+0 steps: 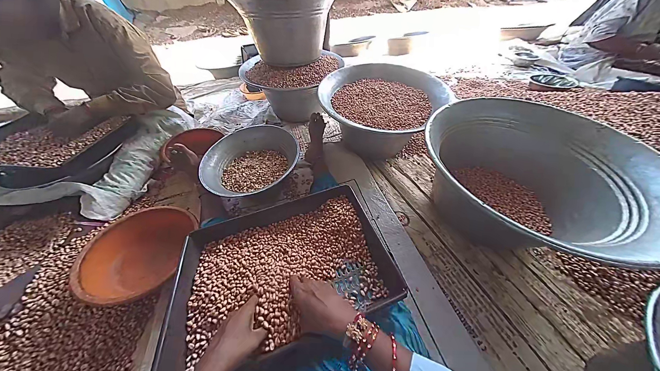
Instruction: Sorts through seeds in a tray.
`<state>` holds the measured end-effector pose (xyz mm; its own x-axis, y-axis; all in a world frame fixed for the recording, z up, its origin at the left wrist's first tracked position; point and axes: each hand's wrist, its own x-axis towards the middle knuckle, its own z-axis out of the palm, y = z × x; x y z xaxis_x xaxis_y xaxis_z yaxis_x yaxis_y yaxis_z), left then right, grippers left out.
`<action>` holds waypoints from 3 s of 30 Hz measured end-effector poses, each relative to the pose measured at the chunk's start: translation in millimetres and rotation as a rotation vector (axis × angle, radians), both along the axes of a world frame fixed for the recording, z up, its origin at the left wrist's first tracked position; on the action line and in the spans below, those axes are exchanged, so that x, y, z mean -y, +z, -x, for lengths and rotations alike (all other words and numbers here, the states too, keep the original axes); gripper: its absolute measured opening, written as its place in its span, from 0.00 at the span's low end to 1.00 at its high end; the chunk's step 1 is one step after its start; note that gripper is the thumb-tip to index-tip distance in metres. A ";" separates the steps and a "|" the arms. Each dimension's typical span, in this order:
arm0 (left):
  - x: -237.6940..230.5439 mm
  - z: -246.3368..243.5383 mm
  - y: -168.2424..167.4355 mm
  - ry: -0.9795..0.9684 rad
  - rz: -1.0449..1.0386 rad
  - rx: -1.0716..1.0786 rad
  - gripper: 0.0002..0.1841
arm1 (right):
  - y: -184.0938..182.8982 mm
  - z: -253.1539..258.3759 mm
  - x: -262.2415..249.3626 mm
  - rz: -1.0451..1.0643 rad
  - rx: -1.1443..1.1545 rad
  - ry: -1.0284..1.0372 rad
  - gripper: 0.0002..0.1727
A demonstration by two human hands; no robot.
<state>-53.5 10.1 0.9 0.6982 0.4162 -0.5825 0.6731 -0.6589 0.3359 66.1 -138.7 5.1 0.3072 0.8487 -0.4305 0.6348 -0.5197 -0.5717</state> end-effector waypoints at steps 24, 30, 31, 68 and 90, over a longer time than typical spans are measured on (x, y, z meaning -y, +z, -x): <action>-14.0 -7.1 1.9 -0.213 -0.399 0.816 0.09 | -13.5 -77.8 28.7 0.069 0.365 -0.214 0.13; 1.8 -33.3 -10.3 -0.309 -0.493 0.639 0.08 | -17.5 -75.6 29.8 0.086 0.341 -0.189 0.15; 1.9 -35.8 -11.7 -0.309 -0.484 0.598 0.08 | -18.1 -76.7 30.2 0.076 0.326 -0.190 0.15; -19.6 -15.7 -2.8 -0.097 -0.423 0.628 0.10 | -12.8 -42.8 29.6 0.053 0.150 -0.017 0.17; -77.6 -21.5 6.8 0.097 -0.022 0.585 0.13 | -8.6 -50.0 44.5 0.149 0.164 -0.164 0.13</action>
<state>-32.0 87.7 7.7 0.8587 0.5020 -0.1029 0.4380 -0.6149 0.6559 116.1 -183.2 -3.5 0.5113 0.7128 -0.4801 0.6129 -0.6940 -0.3778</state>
